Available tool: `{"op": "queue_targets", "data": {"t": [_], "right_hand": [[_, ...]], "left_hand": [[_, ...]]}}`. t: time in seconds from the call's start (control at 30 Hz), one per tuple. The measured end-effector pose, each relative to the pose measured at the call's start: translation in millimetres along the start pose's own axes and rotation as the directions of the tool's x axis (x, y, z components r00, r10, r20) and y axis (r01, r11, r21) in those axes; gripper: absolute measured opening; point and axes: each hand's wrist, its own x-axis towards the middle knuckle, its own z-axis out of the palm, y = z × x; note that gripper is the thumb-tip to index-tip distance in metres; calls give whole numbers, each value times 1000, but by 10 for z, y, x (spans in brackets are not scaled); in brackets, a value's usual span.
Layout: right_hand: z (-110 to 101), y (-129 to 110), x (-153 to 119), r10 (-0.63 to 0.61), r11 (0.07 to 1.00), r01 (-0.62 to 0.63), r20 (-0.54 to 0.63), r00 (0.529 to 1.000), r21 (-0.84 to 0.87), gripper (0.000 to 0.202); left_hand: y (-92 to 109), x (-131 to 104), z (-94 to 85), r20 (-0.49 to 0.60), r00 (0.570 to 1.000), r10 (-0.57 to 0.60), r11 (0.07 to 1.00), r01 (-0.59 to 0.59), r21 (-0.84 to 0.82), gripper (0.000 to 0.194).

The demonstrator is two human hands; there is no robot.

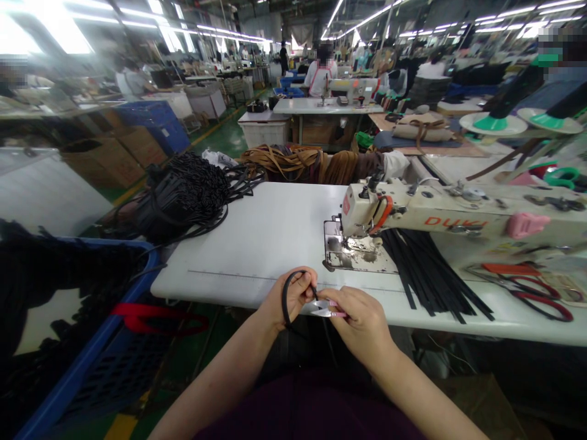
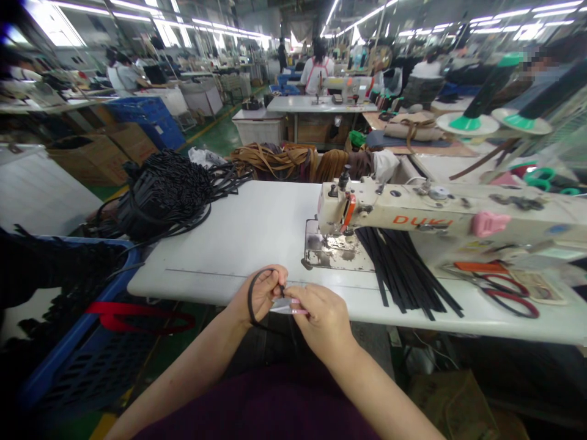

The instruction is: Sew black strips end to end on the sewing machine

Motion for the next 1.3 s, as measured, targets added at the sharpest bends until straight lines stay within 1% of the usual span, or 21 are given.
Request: {"op": "queue_targets", "data": {"t": [0.07,0.13,0.27,0.37,0.43,0.57,0.63,0.67,0.73,0.8,0.83,0.87,0.97,1.07,1.17,1.3], "right_hand": [[-7,-6,-5,-30,998,31,7,1000,-47,27],[-5,-8,-18,-52,991,56,37,998,-120,25],[44,2,-57,-107,954,123,75,992,-273,23],[94,23,-76,-119,953,130,57,991,-272,23],[111,42,-79,-89,970,95,37,995,-223,20],[99,84,-78,17,994,-21,-44,999,-103,9],[87,98,-78,79,997,-80,-60,995,-15,9],[82,101,-78,123,992,-121,-47,991,43,12],[72,105,-77,249,951,-245,1,968,186,13],[56,117,-73,379,868,-377,58,923,324,6],[45,129,-72,422,827,-422,85,903,373,3],[33,146,-71,446,797,-448,106,889,406,10],[8,211,-85,445,761,-468,163,881,449,28],[13,245,-114,437,713,-496,239,867,496,38],[31,223,-128,407,678,-501,293,865,538,43],[44,182,-107,373,686,-485,309,875,542,42]], "left_hand": [[12,-3,24,-2,1000,-12,1000,12,-4,50],[24,-7,49,-9,999,-35,999,35,-17,51],[24,-20,74,-9,996,-85,996,84,-33,53],[-5,-24,65,0,992,-123,992,123,-35,53],[-30,-17,53,2,994,-113,992,113,-58,52],[-59,6,44,-6,999,-48,992,47,-117,51],[-62,11,45,15,999,-39,991,40,-128,50],[-63,12,46,25,999,-37,990,40,-134,49],[-65,13,44,35,999,-33,988,38,-151,47],[-66,18,34,38,999,-28,984,34,-175,46],[-67,22,27,40,999,-25,982,32,-188,45],[-67,27,19,45,999,-22,979,31,-200,45],[-62,42,-2,64,998,-17,973,32,-228,47],[-59,51,0,72,997,-14,970,31,-242,51],[-65,52,27,80,997,-12,967,32,-252,50],[-85,57,73,100,995,-18,967,43,-250,50]]}}
